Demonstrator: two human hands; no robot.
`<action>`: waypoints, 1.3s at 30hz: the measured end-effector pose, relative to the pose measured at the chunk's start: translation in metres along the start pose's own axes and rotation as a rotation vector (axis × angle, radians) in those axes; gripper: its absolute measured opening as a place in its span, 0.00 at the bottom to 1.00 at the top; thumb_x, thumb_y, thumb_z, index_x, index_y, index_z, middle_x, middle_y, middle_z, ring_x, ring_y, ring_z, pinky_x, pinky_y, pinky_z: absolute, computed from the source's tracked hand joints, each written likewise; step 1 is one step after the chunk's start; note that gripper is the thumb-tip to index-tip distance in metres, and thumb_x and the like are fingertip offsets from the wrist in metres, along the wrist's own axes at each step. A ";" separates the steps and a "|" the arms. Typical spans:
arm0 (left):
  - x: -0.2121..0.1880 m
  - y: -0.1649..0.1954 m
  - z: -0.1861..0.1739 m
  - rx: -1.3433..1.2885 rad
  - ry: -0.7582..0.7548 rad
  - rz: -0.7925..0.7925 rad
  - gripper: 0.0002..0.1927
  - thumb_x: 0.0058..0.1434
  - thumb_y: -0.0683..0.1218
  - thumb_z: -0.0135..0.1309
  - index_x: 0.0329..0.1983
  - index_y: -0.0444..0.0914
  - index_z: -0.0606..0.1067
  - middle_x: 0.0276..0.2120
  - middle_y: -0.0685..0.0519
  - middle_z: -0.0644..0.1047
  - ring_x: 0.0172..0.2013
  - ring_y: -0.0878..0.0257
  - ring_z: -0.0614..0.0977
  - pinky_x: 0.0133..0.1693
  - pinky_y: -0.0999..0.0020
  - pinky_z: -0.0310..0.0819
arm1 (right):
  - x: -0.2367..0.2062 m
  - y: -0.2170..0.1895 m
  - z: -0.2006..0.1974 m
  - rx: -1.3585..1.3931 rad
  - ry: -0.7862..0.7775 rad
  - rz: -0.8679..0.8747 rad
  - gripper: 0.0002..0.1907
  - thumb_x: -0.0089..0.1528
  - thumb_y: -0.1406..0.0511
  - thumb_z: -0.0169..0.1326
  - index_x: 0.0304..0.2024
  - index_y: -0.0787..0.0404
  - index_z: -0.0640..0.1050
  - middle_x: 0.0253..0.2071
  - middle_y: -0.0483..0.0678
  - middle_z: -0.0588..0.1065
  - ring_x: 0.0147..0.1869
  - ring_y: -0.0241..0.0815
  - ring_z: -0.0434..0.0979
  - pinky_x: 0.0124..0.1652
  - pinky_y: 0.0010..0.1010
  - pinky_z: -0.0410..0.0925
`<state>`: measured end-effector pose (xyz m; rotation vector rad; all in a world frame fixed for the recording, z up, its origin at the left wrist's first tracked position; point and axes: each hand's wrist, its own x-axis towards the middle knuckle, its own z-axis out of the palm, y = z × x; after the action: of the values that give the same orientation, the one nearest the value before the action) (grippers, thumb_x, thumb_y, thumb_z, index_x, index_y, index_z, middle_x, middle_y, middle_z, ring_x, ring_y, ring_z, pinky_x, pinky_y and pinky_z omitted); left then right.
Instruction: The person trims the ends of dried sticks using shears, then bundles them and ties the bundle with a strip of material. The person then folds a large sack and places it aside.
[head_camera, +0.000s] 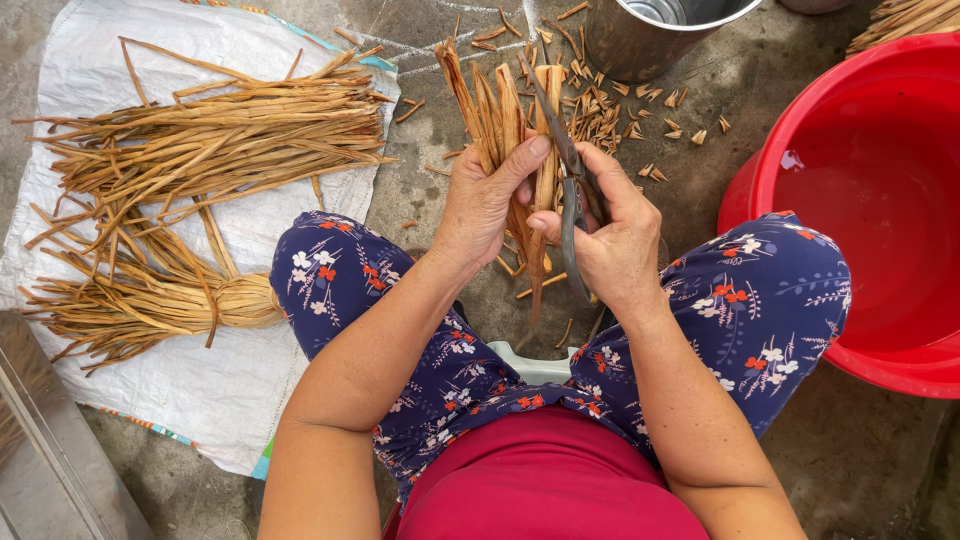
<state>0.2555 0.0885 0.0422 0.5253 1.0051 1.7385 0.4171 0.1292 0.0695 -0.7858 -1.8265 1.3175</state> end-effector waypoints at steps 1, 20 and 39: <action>0.000 0.000 0.000 0.003 -0.003 -0.002 0.10 0.64 0.46 0.65 0.43 0.36 0.80 0.29 0.59 0.77 0.26 0.73 0.72 0.28 0.78 0.66 | -0.001 0.002 0.001 0.075 0.000 0.031 0.38 0.56 0.63 0.73 0.66 0.65 0.72 0.52 0.44 0.78 0.53 0.31 0.78 0.53 0.23 0.73; 0.000 -0.016 0.002 0.479 -0.144 0.101 0.17 0.74 0.50 0.52 0.59 0.36 0.72 0.43 0.54 0.80 0.44 0.67 0.82 0.46 0.70 0.80 | -0.001 0.002 -0.005 0.299 0.189 -0.074 0.28 0.66 0.75 0.66 0.65 0.62 0.70 0.43 0.43 0.73 0.41 0.29 0.76 0.47 0.20 0.75; -0.009 0.013 -0.006 0.399 -0.314 -0.001 0.20 0.63 0.43 0.69 0.54 0.37 0.73 0.40 0.57 0.78 0.40 0.71 0.79 0.44 0.74 0.78 | 0.008 -0.001 -0.030 0.676 0.184 0.141 0.24 0.63 0.78 0.63 0.60 0.63 0.72 0.41 0.52 0.79 0.31 0.32 0.74 0.30 0.21 0.67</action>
<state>0.2476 0.0766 0.0506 1.0167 1.1231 1.3994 0.4378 0.1499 0.0784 -0.6357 -1.0810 1.7462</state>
